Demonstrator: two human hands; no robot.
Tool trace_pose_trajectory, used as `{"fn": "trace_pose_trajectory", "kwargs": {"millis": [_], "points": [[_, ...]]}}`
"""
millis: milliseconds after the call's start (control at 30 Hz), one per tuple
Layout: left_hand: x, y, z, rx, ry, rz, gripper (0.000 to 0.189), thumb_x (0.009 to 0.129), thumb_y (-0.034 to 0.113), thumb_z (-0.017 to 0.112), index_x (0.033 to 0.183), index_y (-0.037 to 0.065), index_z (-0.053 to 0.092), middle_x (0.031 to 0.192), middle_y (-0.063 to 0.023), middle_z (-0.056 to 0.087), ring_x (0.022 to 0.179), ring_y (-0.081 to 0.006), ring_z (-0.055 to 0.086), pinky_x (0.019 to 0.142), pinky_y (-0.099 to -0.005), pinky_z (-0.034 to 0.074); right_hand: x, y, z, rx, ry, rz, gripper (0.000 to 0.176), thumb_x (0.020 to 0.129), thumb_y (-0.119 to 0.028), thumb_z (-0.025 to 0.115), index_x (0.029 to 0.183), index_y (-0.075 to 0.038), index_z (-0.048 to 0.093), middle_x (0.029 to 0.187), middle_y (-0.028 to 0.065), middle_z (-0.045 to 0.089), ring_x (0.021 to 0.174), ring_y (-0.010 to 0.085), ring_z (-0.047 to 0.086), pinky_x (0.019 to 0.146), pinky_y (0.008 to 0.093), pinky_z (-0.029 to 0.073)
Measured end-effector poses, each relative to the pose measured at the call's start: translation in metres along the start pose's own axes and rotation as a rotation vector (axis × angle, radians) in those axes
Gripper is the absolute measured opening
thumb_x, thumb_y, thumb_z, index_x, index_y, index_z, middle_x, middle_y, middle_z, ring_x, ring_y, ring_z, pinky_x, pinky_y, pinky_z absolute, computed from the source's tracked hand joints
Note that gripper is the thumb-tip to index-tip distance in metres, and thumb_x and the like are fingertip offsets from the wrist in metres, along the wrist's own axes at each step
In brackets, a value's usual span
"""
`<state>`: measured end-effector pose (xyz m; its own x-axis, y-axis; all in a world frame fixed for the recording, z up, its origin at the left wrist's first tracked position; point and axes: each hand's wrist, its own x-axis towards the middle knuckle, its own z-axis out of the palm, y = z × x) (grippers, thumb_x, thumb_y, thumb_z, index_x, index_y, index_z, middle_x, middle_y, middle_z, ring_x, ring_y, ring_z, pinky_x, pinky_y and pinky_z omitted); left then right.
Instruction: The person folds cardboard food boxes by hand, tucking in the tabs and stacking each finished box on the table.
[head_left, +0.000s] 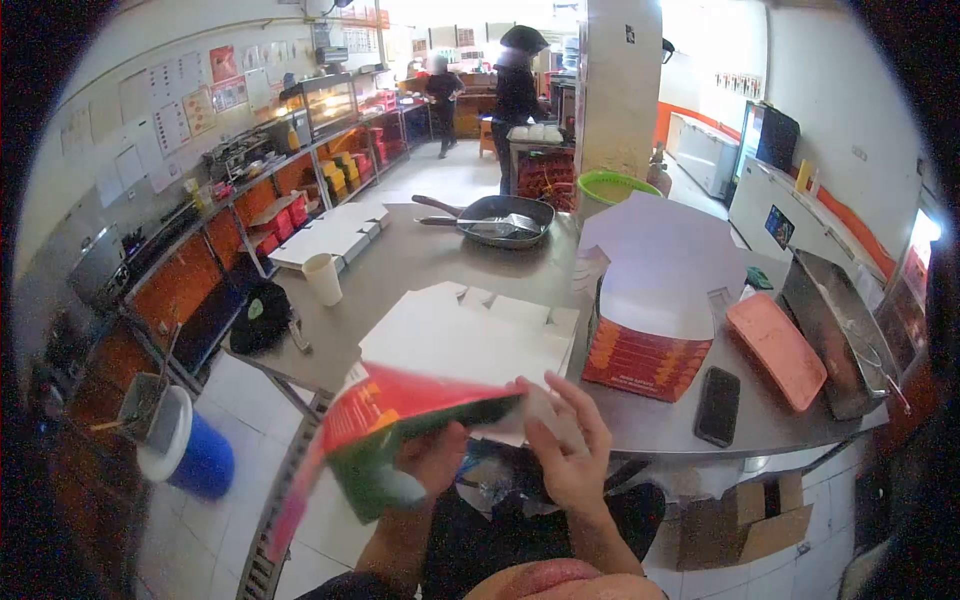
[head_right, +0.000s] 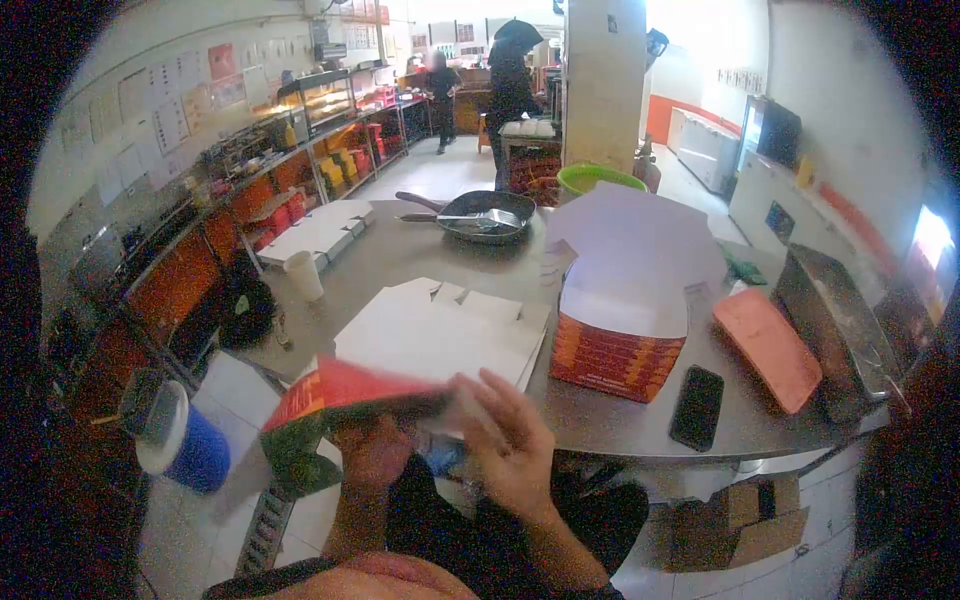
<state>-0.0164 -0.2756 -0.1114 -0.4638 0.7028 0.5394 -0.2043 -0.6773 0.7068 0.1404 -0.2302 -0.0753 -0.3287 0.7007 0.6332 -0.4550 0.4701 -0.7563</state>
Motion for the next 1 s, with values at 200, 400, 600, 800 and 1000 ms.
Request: {"fn": "trace_pose_trajectory", "kwargs": {"millis": [200,400,600,800,1000], "points": [[0.011,0.022,0.026,-0.293,0.095,0.026,0.043,0.087,-0.007,0.052,0.128,0.006,0.044,0.123,-0.0108,0.054,0.115,-0.0266,0.053,0.098,-0.0475,0.046,-0.023,0.016,-0.02,0.959,-0.044,0.728,0.035,0.098,-0.028,0.043,0.114,0.0,0.056,0.102,0.018,0.063,0.097,0.0298,0.062,0.084,0.0424,0.051],[-0.001,0.015,0.023,0.173,0.122,0.041,0.042,0.085,-0.009,0.055,0.124,0.002,0.046,0.113,-0.0135,0.059,0.1,-0.0198,0.06,0.087,-0.0386,0.053,-0.006,-0.009,-0.001,1.042,0.27,0.661,0.028,0.097,-0.028,0.047,0.101,-0.002,0.056,0.096,0.0126,0.063,0.079,0.0228,0.063,0.072,0.0348,0.053],[0.001,0.018,0.033,-0.048,0.242,0.01,0.045,0.079,-0.009,0.063,0.121,0.003,0.05,0.109,-0.0096,0.062,0.094,-0.0177,0.062,0.081,-0.0311,0.052,-0.017,-0.011,0.009,0.013,0.28,0.265,0.012,0.087,0.003,0.059,0.098,0.001,0.055,0.094,0.0105,0.065,0.079,0.0168,0.066,0.07,0.0302,0.056],[-0.012,0.003,0.026,0.213,0.176,0.073,0.045,0.075,-0.006,0.068,0.117,0.001,0.052,0.102,-0.0073,0.064,0.091,-0.0153,0.062,0.079,-0.0304,0.05,-0.027,0.006,0.019,-0.001,0.424,0.274,0.01,0.084,0.006,0.061,0.093,0.003,0.055,0.089,0.0141,0.065,0.076,0.0196,0.067,0.069,0.0295,0.056],[-0.027,-0.013,0.005,0.244,0.278,-0.067,0.041,0.085,0.008,0.063,0.122,0.003,0.046,0.114,-0.0105,0.056,0.104,-0.0198,0.055,0.087,-0.0363,0.048,-0.025,0.013,0.003,0.167,0.247,0.371,0.01,0.085,0.002,0.06,0.094,0.004,0.056,0.087,0.0151,0.065,0.071,0.0207,0.066,0.063,0.0304,0.056]]}}
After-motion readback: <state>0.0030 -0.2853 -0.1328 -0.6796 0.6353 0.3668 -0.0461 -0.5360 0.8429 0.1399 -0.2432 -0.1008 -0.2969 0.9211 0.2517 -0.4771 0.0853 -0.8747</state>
